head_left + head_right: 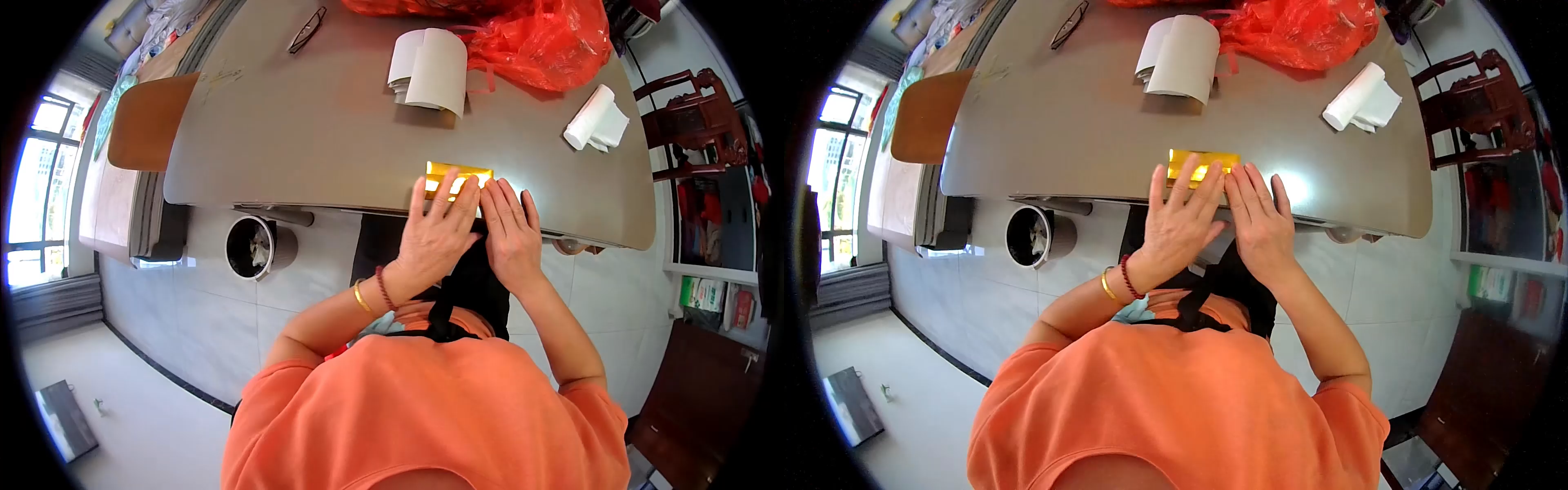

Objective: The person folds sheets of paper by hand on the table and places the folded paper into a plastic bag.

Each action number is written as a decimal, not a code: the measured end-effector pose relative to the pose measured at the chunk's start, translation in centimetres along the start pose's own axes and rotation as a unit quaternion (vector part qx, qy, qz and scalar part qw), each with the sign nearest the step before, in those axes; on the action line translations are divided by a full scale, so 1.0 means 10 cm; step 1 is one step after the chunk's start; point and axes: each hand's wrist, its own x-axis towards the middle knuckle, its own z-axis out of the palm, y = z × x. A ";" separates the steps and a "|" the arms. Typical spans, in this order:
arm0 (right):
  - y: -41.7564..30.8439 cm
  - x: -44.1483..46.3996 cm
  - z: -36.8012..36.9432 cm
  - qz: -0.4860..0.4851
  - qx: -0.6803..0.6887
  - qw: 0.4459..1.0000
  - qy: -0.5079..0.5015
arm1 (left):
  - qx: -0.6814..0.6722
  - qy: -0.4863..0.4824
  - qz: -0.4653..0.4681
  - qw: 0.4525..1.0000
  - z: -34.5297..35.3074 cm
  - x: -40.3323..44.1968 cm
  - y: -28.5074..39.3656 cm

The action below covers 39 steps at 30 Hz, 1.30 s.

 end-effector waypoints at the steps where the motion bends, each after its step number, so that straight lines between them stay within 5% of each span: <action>1: 0.00 0.01 -0.01 -0.006 -0.002 1.000 -0.003 | -0.004 0.013 0.001 1.000 0.00 -0.03 -0.05; 7: 0.01 -0.01 0.02 -0.013 -0.015 1.000 0.013 | 0.056 0.025 -0.018 0.998 -0.14 -0.35 -0.44; 16: 0.04 -0.01 0.02 -0.015 -0.008 1.000 0.015 | -0.007 0.039 0.016 0.999 -0.05 -0.11 -0.09; 25: 0.00 0.01 0.01 -0.008 0.004 0.999 0.045 | 0.039 0.035 -0.079 0.995 -0.22 -0.45 -0.65; 30: -0.02 0.02 0.03 0.000 0.118 0.987 0.113 | -0.140 0.078 -0.114 0.980 -0.32 -0.39 -0.60; 33: -0.15 -0.03 -0.05 0.089 0.229 0.958 0.148 | -0.324 0.116 -0.166 0.924 -0.40 -0.32 -0.49; 35: -0.32 -0.03 -0.11 0.222 0.461 0.843 0.165 | -0.433 0.096 -0.182 0.878 -0.48 -0.19 -0.37; 37: -0.48 -0.04 -0.09 0.330 0.693 0.616 0.179 | -0.544 0.042 -0.196 0.815 -0.50 -0.04 -0.24; 39: -0.61 0.02 -0.11 0.335 0.760 0.532 0.165 | -0.597 0.027 -0.188 0.779 -0.49 0.11 -0.14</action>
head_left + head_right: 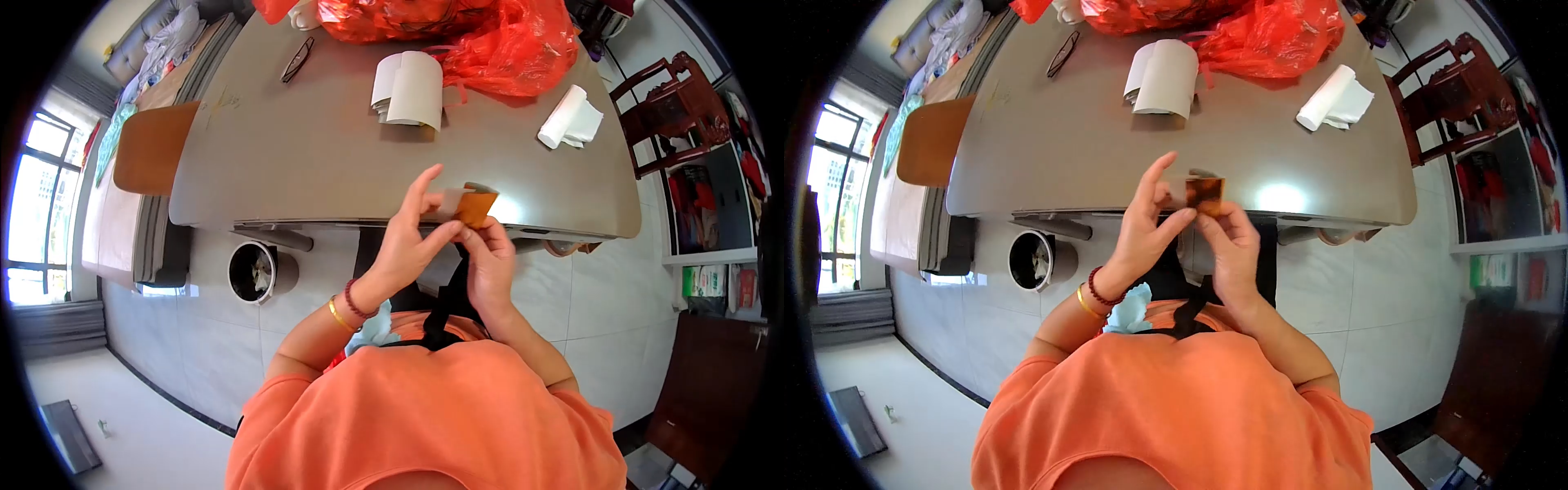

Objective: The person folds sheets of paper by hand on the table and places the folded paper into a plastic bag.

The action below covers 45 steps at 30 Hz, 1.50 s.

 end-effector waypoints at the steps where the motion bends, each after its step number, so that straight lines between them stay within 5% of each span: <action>1: 0.05 -0.01 -0.03 0.013 -0.004 1.000 -0.018 | -0.014 -0.008 -0.008 1.000 0.04 0.09 0.02; 3: 0.03 -0.04 -0.06 0.065 -0.031 0.996 -0.050 | 0.014 -0.026 -0.003 1.000 0.05 0.20 -0.02; 6: -0.17 -0.07 -0.24 -0.061 -0.342 0.935 -0.073 | 0.147 -0.120 0.055 0.980 -0.15 0.40 -0.04; 8: -0.38 0.07 -0.37 -0.333 -0.534 0.771 -0.100 | 0.215 -0.250 0.034 0.943 -0.33 0.53 -0.05; 10: -0.47 0.25 -0.40 -0.437 -0.579 0.666 -0.172 | 0.277 -0.333 0.018 0.901 -0.38 0.70 0.00; 13: -0.42 0.45 -0.33 -0.443 -0.627 0.594 -0.240 | 0.317 -0.368 0.090 0.870 -0.40 0.87 -0.05; 16: -0.27 0.50 -0.40 -0.400 -0.657 0.593 -0.238 | 0.374 -0.334 0.033 0.864 -0.39 0.88 0.06; 22: -0.14 0.45 -0.28 -0.410 -0.651 0.610 -0.190 | 0.535 -0.061 0.278 0.795 -0.32 0.50 -0.16; 24: -0.10 0.47 -0.30 -0.402 -0.629 0.636 -0.197 | 0.469 -0.054 0.302 0.829 -0.24 0.24 -0.22; 26: -0.07 0.50 -0.30 -0.397 -0.611 0.652 -0.209 | 0.509 -0.027 0.333 0.794 -0.17 0.05 -0.22; 33: -0.28 0.71 -0.37 -0.322 -0.572 0.711 -0.251 | 0.477 -0.031 0.307 0.823 -0.17 -0.07 -0.42; 45: -0.36 0.95 -0.33 -0.207 -0.593 0.730 -0.270 | 0.402 -0.036 0.288 0.868 -0.21 -0.04 -0.47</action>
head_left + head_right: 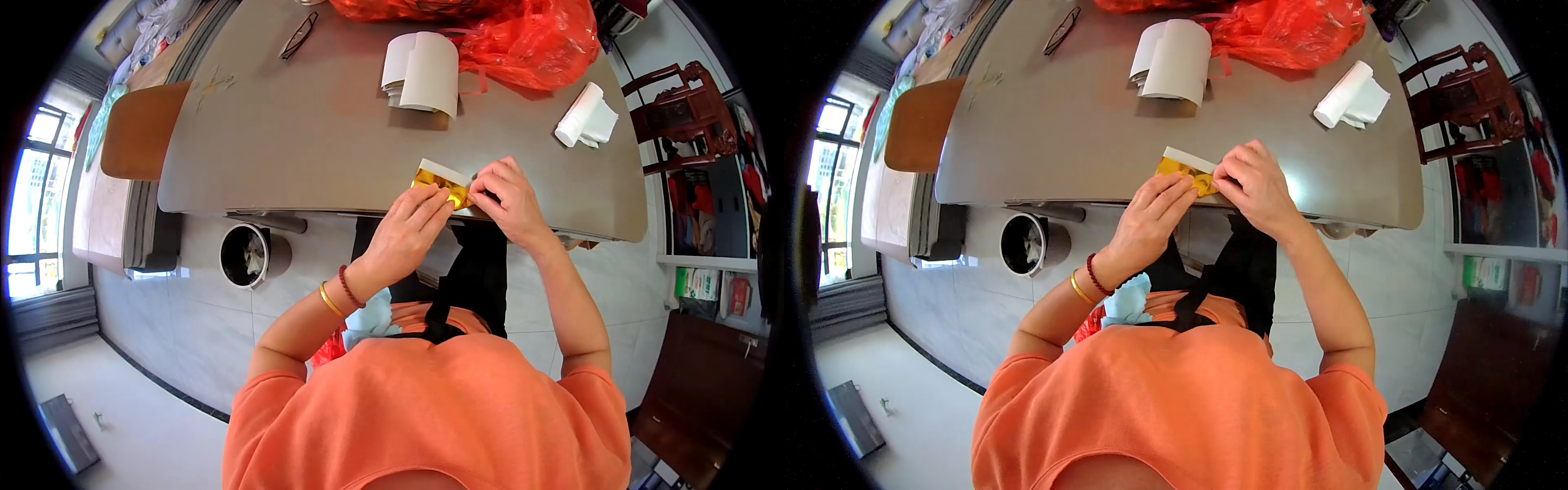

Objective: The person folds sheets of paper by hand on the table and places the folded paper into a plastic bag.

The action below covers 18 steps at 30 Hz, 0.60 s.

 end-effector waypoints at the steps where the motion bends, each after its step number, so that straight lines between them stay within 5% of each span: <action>1: 0.00 -0.01 -0.02 -0.004 0.004 1.000 -0.011 | 0.001 -0.001 0.001 1.000 0.00 -0.01 0.00; 10: 0.05 -0.08 -0.06 -0.089 -0.028 0.996 -0.006 | -0.024 0.000 -0.024 0.999 -0.01 0.04 -0.03; 18: 0.02 0.04 -0.04 -0.049 0.005 0.999 0.002 | -0.020 -0.003 -0.034 0.999 -0.01 0.08 0.00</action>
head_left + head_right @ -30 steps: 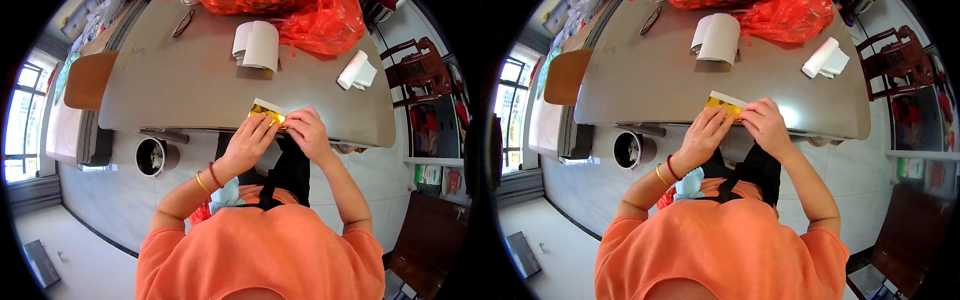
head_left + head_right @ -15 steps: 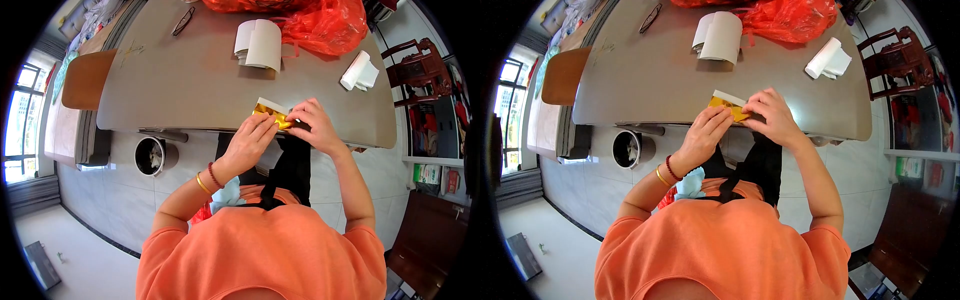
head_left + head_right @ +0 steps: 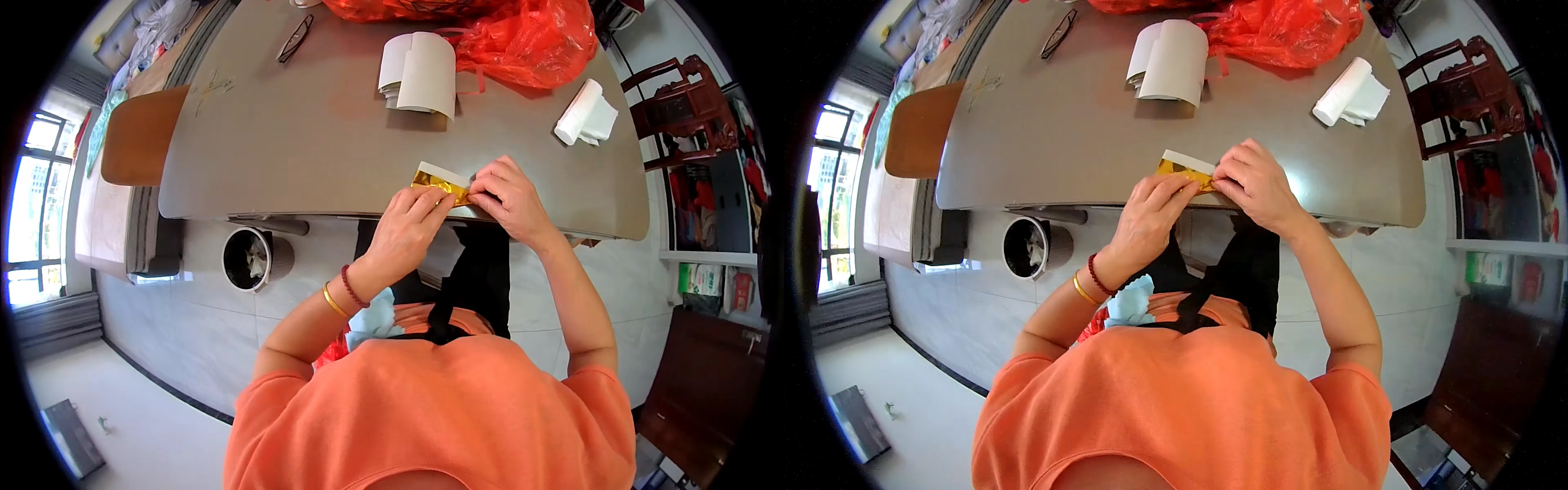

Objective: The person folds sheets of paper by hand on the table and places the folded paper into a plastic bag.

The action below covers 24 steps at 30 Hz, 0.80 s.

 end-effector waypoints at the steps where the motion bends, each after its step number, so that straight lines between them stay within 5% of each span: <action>1: 0.00 0.01 0.01 -0.004 -0.001 1.000 0.006 | -0.003 0.001 0.000 1.000 0.00 0.00 0.00; 24: -0.05 0.08 0.15 0.027 -0.059 0.997 0.043 | 0.027 -0.008 0.023 0.999 0.03 -0.06 0.00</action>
